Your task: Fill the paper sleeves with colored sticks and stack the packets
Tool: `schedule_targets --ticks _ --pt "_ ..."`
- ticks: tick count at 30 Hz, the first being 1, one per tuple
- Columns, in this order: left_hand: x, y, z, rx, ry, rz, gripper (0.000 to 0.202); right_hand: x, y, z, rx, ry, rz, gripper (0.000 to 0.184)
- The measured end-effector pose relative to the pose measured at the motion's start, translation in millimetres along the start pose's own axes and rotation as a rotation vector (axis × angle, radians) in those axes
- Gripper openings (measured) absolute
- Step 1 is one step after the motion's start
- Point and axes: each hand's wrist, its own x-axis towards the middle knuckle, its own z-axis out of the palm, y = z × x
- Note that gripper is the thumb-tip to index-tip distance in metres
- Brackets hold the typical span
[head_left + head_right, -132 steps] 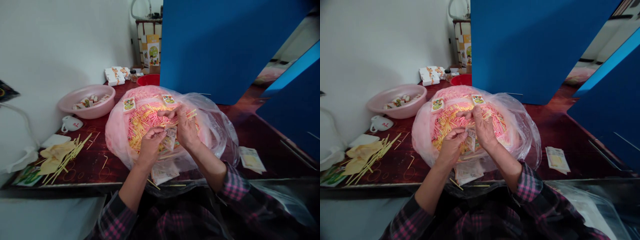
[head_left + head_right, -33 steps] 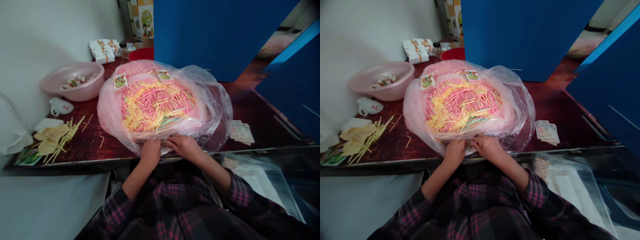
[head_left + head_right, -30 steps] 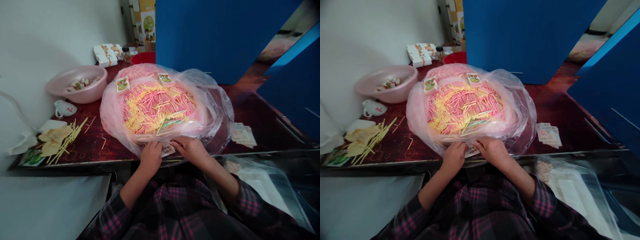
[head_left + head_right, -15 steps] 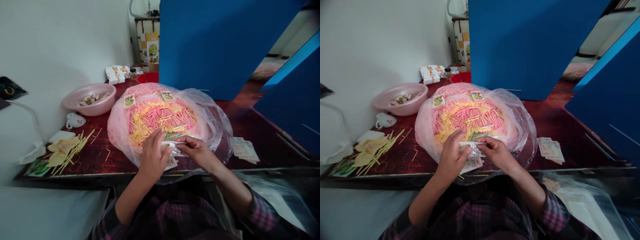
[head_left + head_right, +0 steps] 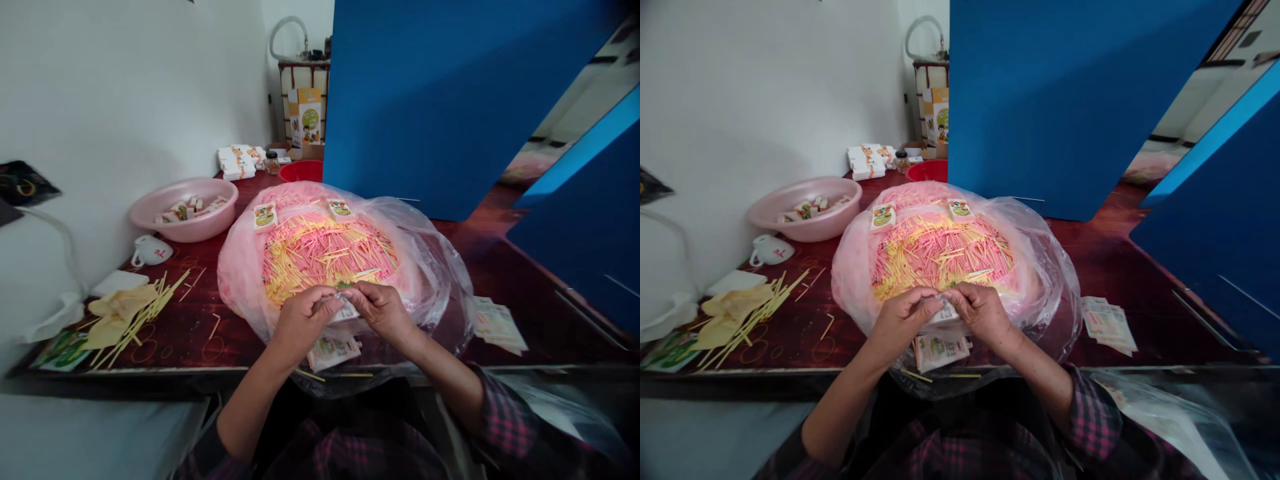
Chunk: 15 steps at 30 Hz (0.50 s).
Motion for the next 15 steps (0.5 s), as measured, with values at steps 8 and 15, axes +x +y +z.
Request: schedule_targets --ticks 8,15 --pt "11 -4 -13.5 0.32 0.199 0.209 0.02 104 4 -18 -0.621 -0.109 0.09 0.034" --pt "4 -17 -8.9 0.282 0.243 0.163 0.012 166 16 12 -1.065 -0.241 0.292 0.053"
